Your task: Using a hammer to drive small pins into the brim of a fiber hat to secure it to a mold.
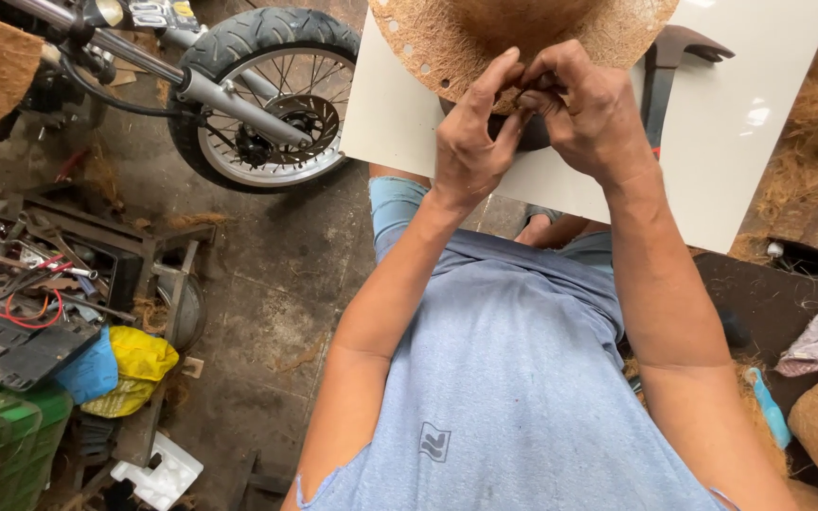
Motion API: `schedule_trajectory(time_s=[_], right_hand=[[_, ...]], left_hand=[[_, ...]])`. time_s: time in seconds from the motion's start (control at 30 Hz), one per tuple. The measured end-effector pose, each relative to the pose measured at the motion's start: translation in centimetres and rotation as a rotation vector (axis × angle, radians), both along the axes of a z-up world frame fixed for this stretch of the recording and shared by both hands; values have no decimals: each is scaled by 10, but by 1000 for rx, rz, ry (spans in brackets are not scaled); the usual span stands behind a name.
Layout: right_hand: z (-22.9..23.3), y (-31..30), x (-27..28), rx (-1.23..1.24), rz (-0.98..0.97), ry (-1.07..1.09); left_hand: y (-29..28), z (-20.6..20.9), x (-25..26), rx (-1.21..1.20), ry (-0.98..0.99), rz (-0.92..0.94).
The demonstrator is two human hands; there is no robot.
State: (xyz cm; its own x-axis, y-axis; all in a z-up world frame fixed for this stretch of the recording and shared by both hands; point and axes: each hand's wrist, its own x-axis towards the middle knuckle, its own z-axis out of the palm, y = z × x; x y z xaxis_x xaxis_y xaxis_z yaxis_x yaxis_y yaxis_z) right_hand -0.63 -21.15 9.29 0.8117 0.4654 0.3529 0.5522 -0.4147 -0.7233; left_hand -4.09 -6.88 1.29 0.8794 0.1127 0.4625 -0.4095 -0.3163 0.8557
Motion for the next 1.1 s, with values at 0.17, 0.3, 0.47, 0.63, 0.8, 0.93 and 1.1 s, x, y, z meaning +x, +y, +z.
schedule_trajectory(time_s=[0.17, 0.3, 0.47, 0.63, 0.8, 0.93, 1.1], right_hand=[[-5, -1, -3, -2, -45, -76], [-8, 0, -3, 21, -69, -115], [-12, -18, 1, -8, -87, -132], [-37, -76, 0, -26, -331, -162], [-100, -116, -21, -708, -664, 350], [-124, -137, -28, -549, -663, 308], [-116, -151, -47, 303, -732, 673]], left_hand=[[-14, -19, 8, 35, 10, 60], [-15, -8, 10, 37, -7, 60], [-15, -4, 14, 58, -14, 67], [-13, 11, 13, -46, 2, 48], [-11, 8, 12, -40, 20, 29], [-12, 11, 10, -49, -4, 31], [-9, 14, 11, -82, 32, 29]])
